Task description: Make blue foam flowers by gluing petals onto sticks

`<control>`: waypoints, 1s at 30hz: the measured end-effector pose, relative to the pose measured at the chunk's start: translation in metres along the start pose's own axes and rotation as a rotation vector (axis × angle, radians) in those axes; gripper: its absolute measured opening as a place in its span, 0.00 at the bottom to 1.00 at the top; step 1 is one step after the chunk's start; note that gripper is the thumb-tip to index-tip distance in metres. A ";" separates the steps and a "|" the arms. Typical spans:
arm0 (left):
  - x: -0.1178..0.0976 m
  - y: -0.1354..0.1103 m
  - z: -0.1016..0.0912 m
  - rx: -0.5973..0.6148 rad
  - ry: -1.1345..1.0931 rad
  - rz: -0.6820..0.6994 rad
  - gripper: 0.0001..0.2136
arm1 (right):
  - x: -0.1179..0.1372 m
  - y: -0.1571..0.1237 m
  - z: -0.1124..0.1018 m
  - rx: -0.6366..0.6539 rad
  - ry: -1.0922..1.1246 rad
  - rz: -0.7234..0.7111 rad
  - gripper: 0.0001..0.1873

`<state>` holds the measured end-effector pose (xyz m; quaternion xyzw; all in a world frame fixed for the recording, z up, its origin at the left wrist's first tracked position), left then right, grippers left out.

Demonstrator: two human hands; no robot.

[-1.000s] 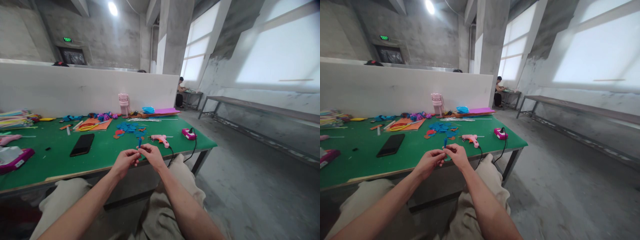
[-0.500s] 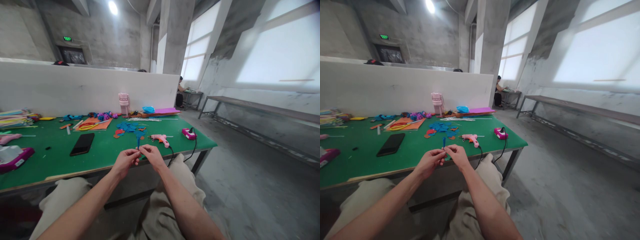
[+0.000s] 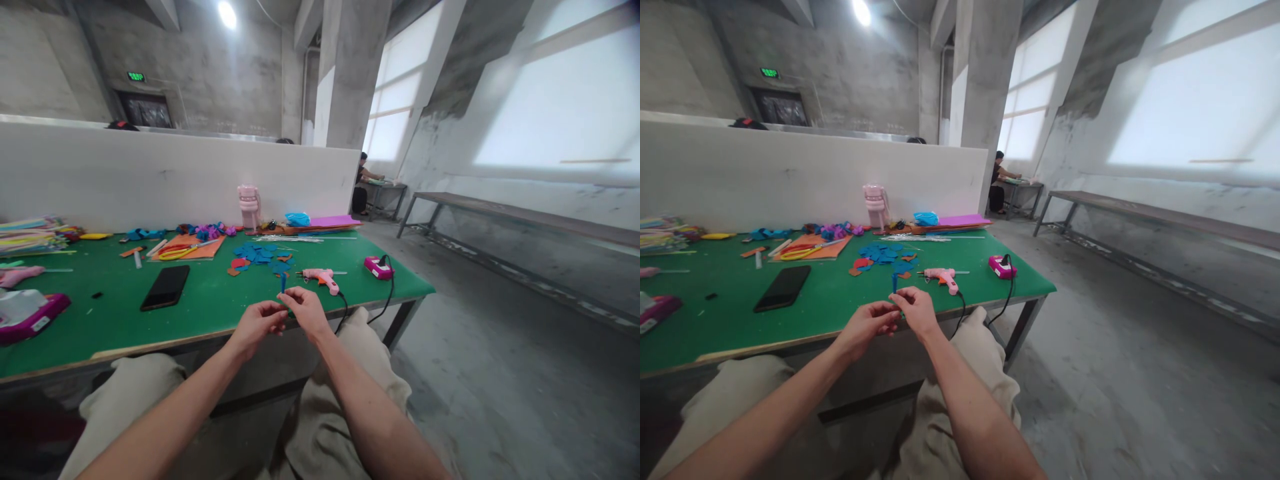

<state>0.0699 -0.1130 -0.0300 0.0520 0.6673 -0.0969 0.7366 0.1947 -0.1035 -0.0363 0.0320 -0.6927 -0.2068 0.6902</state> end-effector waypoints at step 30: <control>-0.015 0.014 -0.025 -0.043 -0.180 -0.058 0.09 | -0.003 0.004 -0.003 -0.005 0.186 0.113 0.10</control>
Point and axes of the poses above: each hand's wrist, its own y-axis towards the middle knuckle, its own z-axis out of the palm, x = y × z, the point moved 1 cm from there along y, towards the middle knuckle, and after that the axes turned 10 degrees about -x, right-handed, at the moved point
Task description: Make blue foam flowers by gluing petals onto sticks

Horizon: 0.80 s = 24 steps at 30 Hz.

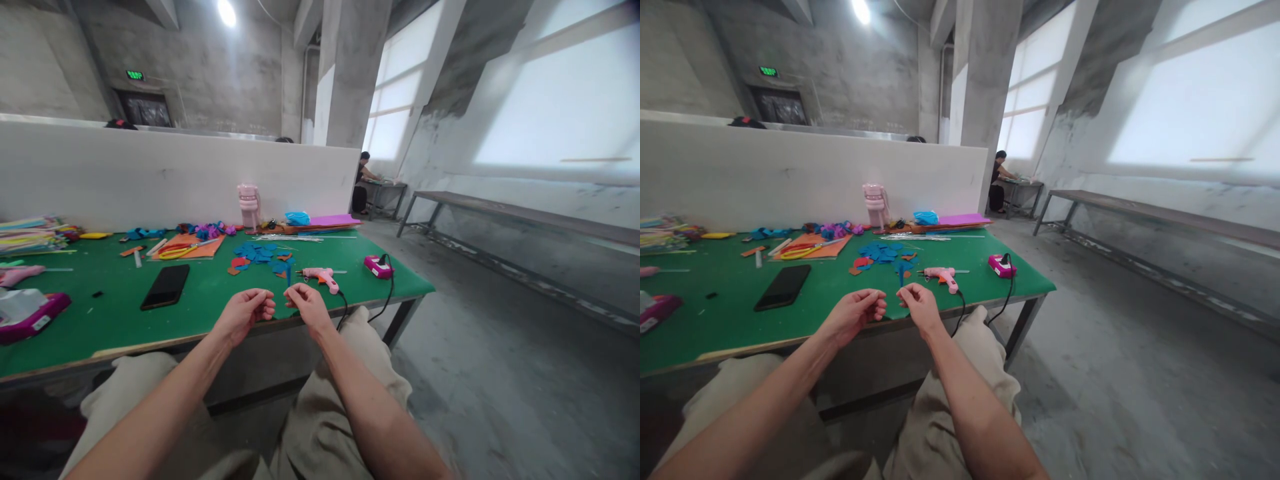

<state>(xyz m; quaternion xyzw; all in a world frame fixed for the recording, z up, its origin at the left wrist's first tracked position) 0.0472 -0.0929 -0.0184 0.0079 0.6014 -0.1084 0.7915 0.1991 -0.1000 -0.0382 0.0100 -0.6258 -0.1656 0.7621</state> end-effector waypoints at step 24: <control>-0.014 -0.002 -0.003 -0.088 0.384 0.316 0.18 | 0.010 -0.011 0.007 0.146 -0.010 0.061 0.12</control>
Point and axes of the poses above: each hand's wrist, its own y-axis towards the middle knuckle, its own z-axis out of the palm, x = y × z, the point moved 1 cm from there along y, towards the middle knuckle, and after that the axes turned 10 degrees about -x, right-handed, at the moved point
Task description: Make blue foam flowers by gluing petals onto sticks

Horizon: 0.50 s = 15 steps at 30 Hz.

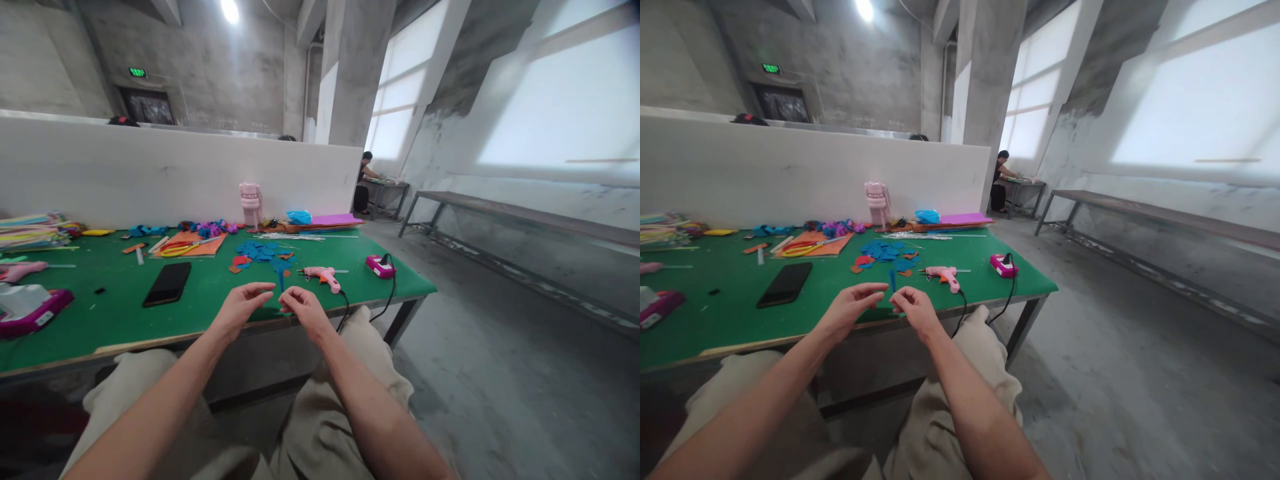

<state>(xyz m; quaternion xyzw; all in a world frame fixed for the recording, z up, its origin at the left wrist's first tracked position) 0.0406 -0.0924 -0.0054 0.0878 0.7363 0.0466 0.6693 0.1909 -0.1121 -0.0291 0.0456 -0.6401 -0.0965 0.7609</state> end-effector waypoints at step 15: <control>0.008 0.002 0.001 -0.038 -0.215 -0.089 0.11 | -0.002 -0.007 0.007 0.114 -0.017 0.042 0.12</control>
Point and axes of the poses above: each hand's wrist, its own y-axis towards the middle knuckle, its own z-axis out of the palm, x = y × z, the point moved 1 cm from there along y, towards the middle knuckle, and after that the axes turned 10 degrees about -x, right-handed, at the moved point
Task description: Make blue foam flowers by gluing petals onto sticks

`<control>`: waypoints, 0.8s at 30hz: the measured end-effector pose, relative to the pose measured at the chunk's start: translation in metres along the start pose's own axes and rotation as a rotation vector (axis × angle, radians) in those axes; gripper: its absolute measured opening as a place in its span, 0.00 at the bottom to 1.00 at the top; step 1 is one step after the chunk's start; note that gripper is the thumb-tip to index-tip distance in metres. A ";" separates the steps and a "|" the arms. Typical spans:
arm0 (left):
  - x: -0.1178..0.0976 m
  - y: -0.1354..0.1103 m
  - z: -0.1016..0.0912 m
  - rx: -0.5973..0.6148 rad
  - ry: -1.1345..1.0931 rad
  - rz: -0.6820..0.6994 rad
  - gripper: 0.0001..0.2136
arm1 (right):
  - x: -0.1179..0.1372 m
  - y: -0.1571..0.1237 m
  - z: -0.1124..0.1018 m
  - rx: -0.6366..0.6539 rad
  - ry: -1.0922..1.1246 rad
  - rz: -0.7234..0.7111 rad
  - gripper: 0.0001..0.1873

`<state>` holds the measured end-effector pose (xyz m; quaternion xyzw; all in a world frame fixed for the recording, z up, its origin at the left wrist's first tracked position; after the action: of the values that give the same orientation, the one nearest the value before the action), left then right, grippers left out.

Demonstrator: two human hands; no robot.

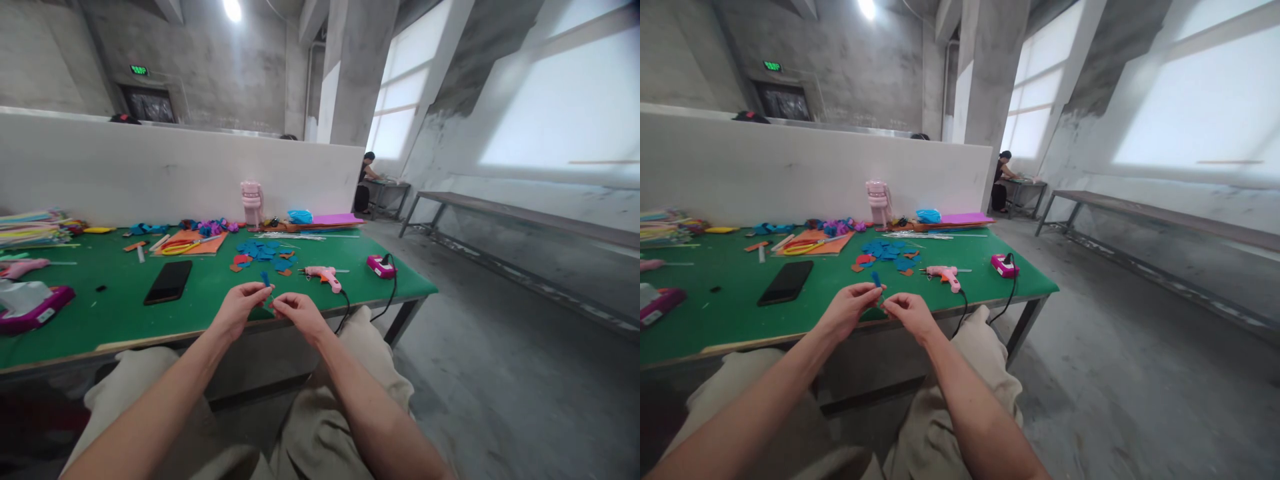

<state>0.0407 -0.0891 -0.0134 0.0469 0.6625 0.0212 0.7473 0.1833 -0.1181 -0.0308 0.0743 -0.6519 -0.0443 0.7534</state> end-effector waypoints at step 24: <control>-0.001 -0.006 0.006 0.059 -0.001 -0.016 0.09 | -0.005 0.002 -0.003 -0.009 0.027 0.029 0.13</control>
<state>0.0467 -0.0950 -0.0122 0.0635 0.6630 -0.0041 0.7459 0.1855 -0.1147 -0.0355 0.0620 -0.6424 -0.0350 0.7630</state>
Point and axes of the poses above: each hand's wrist, its own y-axis towards the middle knuckle, its own z-axis out of the palm, x = y × z, the point moved 1 cm from there along y, towards the middle knuckle, and after that the axes turned 10 degrees about -x, right-handed, at the moved point
